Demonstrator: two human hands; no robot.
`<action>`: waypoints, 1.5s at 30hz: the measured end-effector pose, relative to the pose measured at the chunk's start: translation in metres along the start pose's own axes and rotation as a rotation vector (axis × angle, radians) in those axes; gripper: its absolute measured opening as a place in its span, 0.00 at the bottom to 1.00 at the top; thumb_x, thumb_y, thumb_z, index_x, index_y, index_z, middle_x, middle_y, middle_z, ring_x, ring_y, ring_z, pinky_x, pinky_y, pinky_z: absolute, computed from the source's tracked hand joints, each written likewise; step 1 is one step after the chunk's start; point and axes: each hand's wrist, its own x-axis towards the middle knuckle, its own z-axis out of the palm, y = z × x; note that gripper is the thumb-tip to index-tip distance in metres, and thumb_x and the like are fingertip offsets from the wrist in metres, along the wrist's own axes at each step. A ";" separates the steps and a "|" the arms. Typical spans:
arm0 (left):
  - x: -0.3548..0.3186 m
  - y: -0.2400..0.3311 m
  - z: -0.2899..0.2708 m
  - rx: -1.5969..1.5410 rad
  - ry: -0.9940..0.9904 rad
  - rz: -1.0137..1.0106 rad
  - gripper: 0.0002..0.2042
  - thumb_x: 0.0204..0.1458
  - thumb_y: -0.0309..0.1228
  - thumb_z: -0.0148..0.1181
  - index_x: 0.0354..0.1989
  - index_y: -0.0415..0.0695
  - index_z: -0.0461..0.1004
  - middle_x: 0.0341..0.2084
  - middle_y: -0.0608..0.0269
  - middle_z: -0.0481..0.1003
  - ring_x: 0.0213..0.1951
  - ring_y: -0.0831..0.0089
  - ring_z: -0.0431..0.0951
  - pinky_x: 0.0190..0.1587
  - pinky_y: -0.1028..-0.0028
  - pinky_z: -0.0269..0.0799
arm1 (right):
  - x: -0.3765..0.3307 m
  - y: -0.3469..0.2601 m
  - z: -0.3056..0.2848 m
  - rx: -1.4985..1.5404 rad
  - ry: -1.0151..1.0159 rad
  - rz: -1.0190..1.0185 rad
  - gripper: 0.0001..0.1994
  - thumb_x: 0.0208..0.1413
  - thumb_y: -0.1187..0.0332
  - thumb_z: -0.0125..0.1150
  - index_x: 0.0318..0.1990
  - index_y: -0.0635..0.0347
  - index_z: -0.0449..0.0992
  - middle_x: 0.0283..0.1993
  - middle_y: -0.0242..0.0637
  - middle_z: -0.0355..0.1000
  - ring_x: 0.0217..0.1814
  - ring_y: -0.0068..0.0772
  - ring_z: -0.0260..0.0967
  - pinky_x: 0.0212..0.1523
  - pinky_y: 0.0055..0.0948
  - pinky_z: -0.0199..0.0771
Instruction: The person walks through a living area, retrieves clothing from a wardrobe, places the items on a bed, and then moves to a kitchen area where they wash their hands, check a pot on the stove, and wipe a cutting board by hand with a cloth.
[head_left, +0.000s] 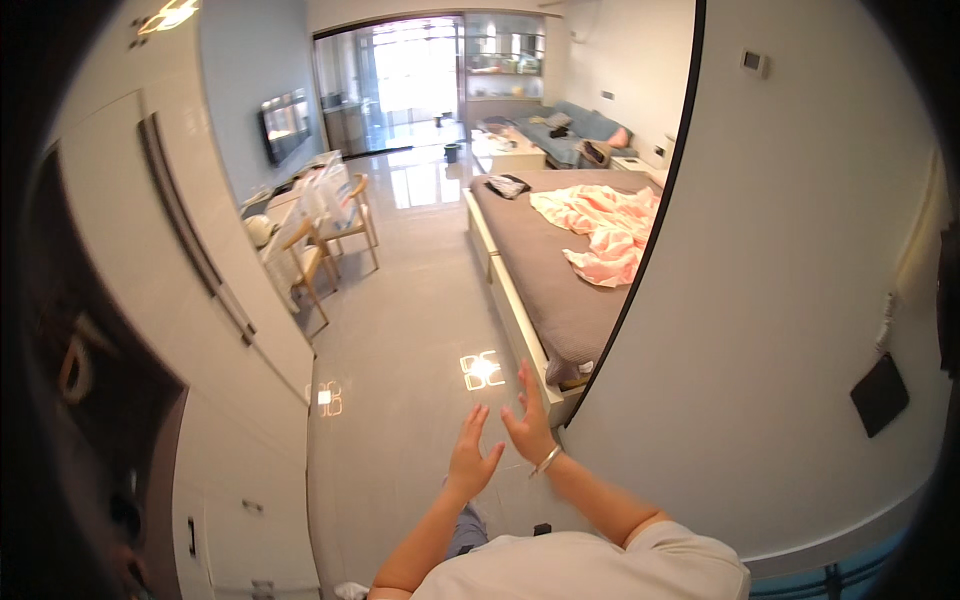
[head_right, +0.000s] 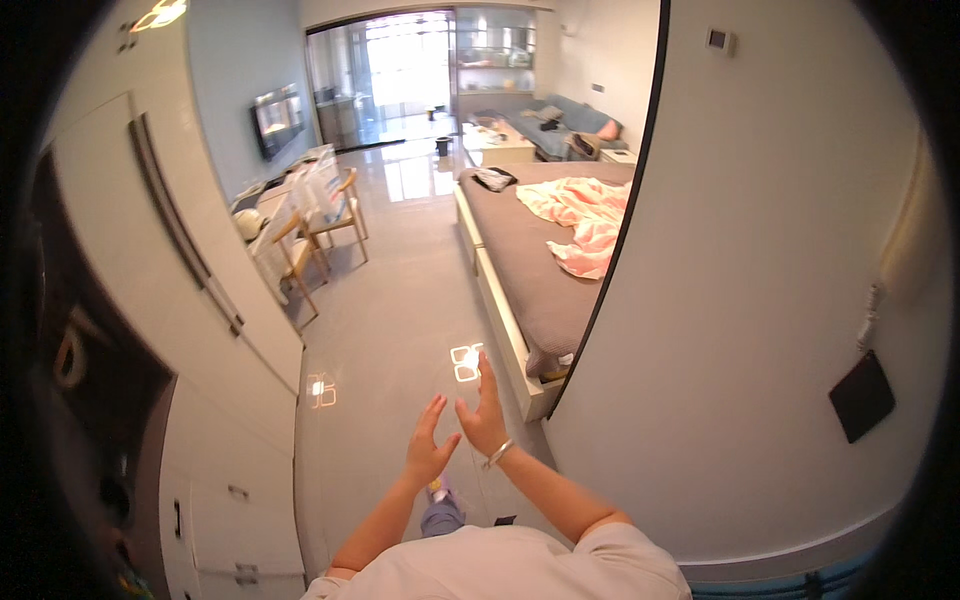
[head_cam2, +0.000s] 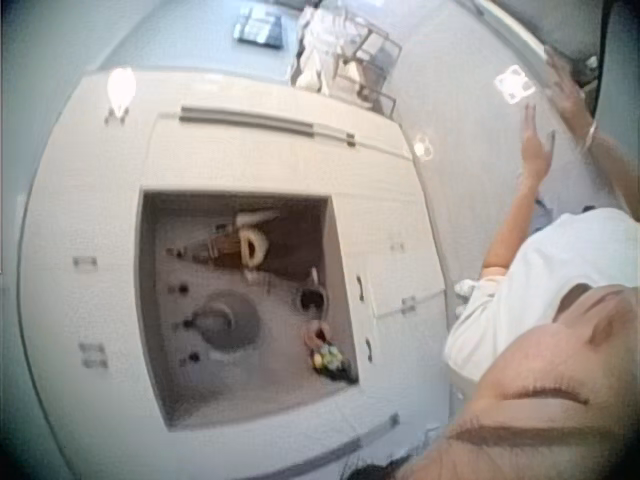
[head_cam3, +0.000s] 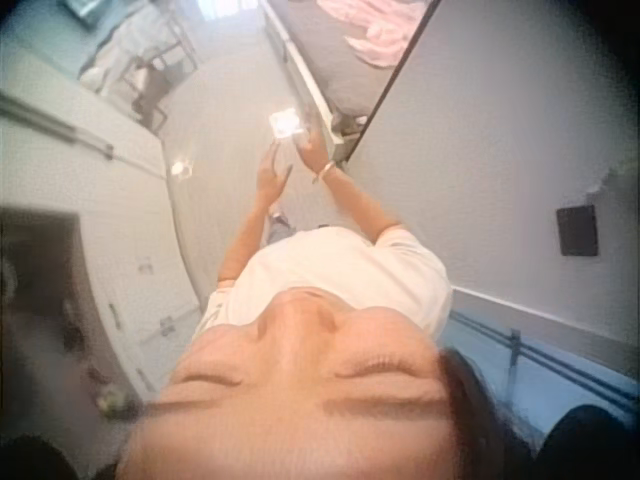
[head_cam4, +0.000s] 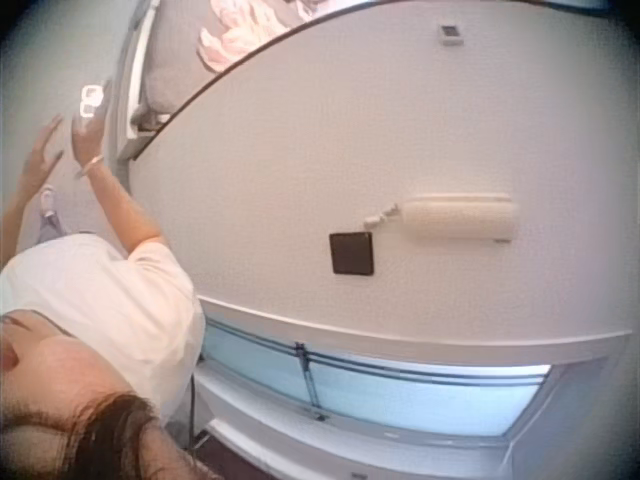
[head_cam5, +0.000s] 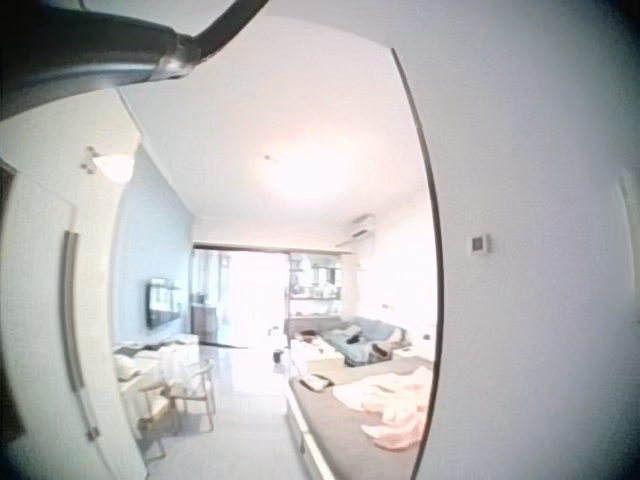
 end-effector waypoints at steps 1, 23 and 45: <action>0.029 -0.019 -0.001 -0.007 -0.011 0.006 0.28 0.41 0.25 0.57 0.54 0.41 0.57 0.56 0.52 0.56 0.57 0.59 0.56 0.58 0.67 0.50 | 0.037 0.011 0.001 0.005 0.060 -0.003 0.36 0.43 0.78 0.47 0.62 0.52 0.42 0.64 0.36 0.41 0.64 0.35 0.43 0.57 0.41 0.48; 0.607 -0.195 0.112 -0.351 -0.648 0.357 0.23 0.42 0.22 0.53 0.51 0.39 0.61 0.50 0.52 0.61 0.53 0.59 0.60 0.55 0.67 0.53 | 0.490 0.105 -0.206 -0.318 1.061 -0.330 0.35 0.51 0.74 0.47 0.63 0.49 0.34 0.47 0.44 0.65 0.48 0.31 0.63 0.49 0.27 0.60; 0.906 -0.226 0.221 -0.592 -0.960 0.680 0.24 0.40 0.21 0.55 0.50 0.38 0.61 0.49 0.49 0.62 0.52 0.56 0.62 0.53 0.66 0.57 | 0.562 0.133 -0.365 -0.303 1.861 0.293 0.32 0.47 0.78 0.45 0.59 0.33 0.49 0.47 0.36 0.59 0.39 0.33 0.67 0.37 0.39 0.65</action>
